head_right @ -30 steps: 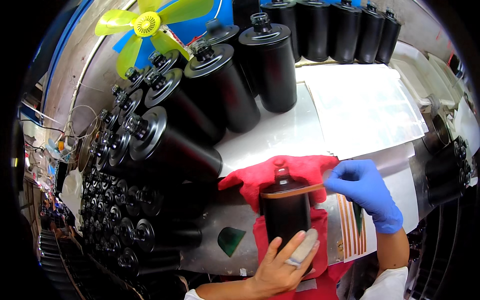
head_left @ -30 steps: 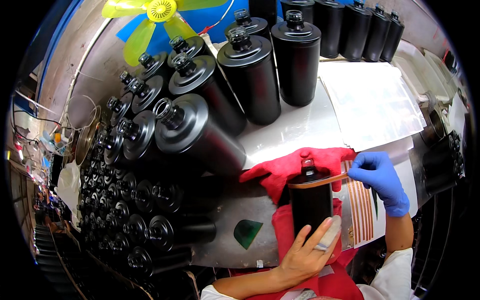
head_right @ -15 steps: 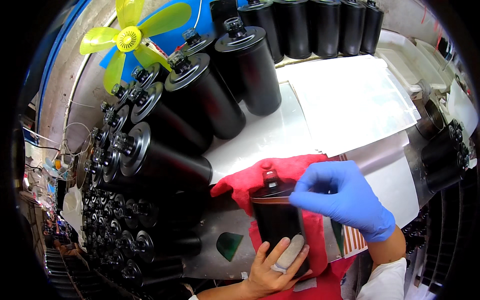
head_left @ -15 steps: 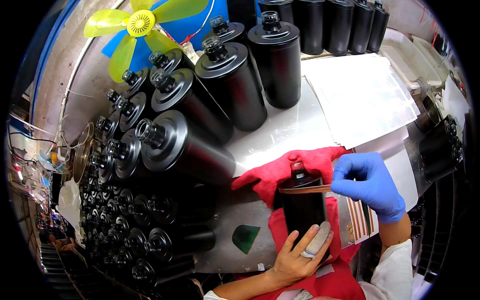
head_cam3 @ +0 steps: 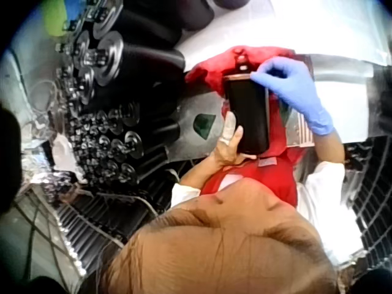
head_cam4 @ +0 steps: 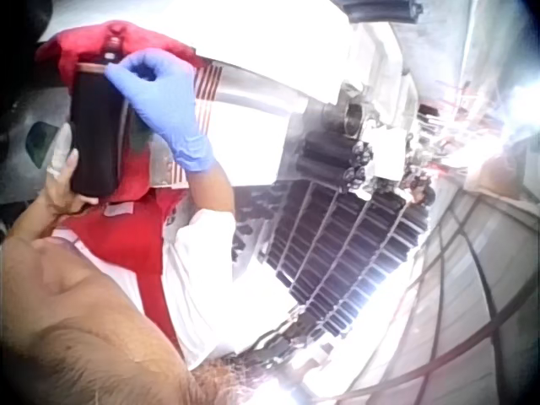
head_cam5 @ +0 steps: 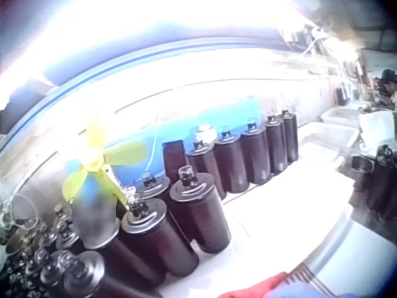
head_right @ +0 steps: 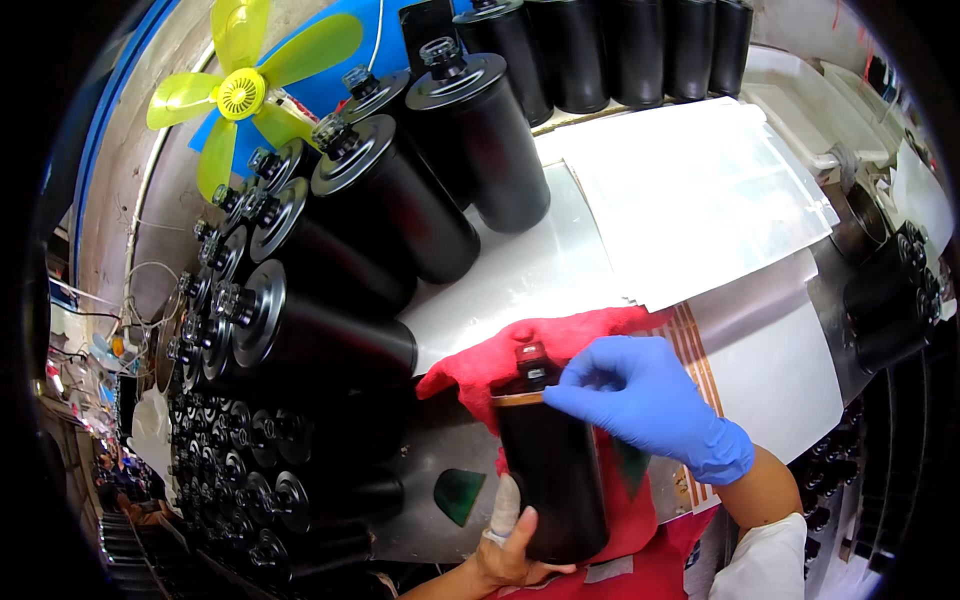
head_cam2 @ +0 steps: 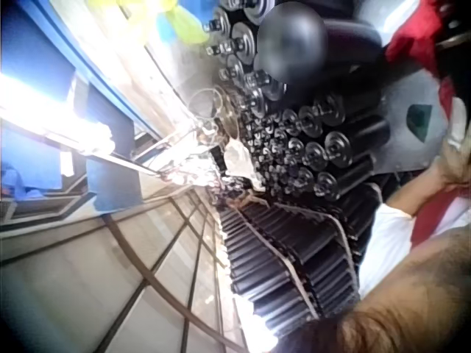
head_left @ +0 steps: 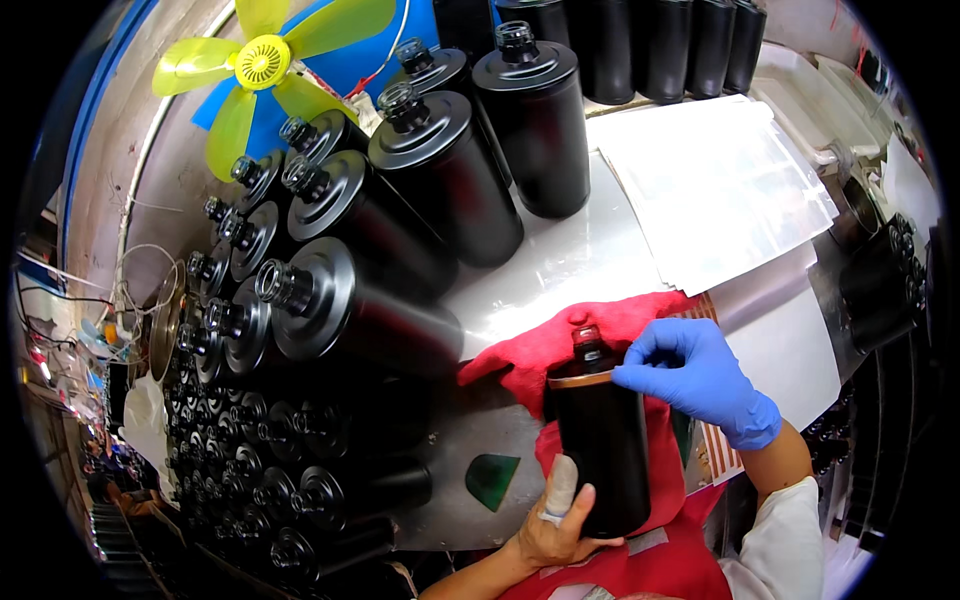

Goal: The person applies decorative labels to black cylindrical containers. They peel a label from a backing sheet, align it on the container, and smooth it down with a green squeegee tool. The process is repeated for multiple containers in a production setting.

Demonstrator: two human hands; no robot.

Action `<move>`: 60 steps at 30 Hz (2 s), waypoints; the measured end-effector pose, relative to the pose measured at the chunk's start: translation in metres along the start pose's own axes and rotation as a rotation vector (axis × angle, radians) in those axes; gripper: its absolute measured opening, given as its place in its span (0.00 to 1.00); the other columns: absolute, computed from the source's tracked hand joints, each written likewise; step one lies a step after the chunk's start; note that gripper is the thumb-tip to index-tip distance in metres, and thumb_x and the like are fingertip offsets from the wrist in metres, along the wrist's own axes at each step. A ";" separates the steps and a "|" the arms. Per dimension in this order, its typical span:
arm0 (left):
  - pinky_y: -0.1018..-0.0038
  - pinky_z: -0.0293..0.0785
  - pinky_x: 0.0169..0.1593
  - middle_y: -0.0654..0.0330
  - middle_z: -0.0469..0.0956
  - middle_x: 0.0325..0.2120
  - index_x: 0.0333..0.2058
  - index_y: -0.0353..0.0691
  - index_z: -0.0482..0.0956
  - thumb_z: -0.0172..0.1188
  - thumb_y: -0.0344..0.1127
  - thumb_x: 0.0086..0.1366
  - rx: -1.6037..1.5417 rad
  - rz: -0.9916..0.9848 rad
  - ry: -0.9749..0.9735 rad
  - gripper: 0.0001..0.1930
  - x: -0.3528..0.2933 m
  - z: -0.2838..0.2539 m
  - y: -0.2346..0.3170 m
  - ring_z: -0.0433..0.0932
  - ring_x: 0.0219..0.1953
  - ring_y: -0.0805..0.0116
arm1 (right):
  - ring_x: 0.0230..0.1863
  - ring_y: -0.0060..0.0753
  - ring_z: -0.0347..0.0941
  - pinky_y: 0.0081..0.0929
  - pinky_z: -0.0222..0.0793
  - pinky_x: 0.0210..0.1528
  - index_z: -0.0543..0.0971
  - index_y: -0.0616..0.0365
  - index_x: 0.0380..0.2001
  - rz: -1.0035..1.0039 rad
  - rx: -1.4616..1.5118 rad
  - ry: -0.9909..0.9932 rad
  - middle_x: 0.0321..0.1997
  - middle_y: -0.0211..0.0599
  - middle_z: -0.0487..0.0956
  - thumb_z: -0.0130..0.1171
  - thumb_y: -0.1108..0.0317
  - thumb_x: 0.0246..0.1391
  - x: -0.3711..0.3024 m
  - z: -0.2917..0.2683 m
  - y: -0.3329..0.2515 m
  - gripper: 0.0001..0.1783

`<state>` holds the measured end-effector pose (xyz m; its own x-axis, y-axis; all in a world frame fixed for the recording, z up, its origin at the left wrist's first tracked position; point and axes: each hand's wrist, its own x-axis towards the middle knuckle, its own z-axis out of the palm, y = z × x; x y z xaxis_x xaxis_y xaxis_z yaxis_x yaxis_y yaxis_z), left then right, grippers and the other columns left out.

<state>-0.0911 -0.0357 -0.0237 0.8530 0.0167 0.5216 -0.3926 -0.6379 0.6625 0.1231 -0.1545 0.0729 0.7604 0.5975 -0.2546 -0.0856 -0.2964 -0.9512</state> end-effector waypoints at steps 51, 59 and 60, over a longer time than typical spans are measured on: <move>0.72 0.59 0.60 0.52 0.58 0.58 0.64 0.35 0.46 0.51 0.20 0.63 -0.960 -0.522 0.527 0.34 0.129 0.000 -0.027 0.63 0.57 0.67 | 0.21 0.10 0.63 0.12 0.58 0.22 0.78 0.60 0.22 -0.023 0.137 -0.041 0.22 0.24 0.73 0.66 0.73 0.44 -0.050 0.018 0.022 0.06; 0.71 0.57 0.61 0.50 0.55 0.59 0.64 0.32 0.44 0.53 0.18 0.60 -0.925 -0.482 0.455 0.37 0.128 -0.002 -0.027 0.60 0.60 0.65 | 0.21 0.11 0.64 0.13 0.58 0.22 0.78 0.59 0.21 -0.048 0.074 -0.030 0.22 0.25 0.73 0.67 0.74 0.43 -0.047 0.019 0.022 0.05; 0.71 0.57 0.62 0.50 0.54 0.59 0.64 0.32 0.43 0.52 0.18 0.60 -0.951 -0.486 0.448 0.37 0.127 -0.001 -0.028 0.60 0.60 0.65 | 0.21 0.11 0.64 0.13 0.58 0.22 0.78 0.59 0.21 -0.046 0.073 -0.029 0.22 0.25 0.73 0.67 0.74 0.43 -0.047 0.020 0.022 0.05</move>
<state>0.0282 -0.0144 0.0246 0.8613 0.4939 0.1191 -0.3192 0.3438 0.8831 0.0729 -0.1746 0.0605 0.7458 0.6309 -0.2140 -0.0985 -0.2133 -0.9720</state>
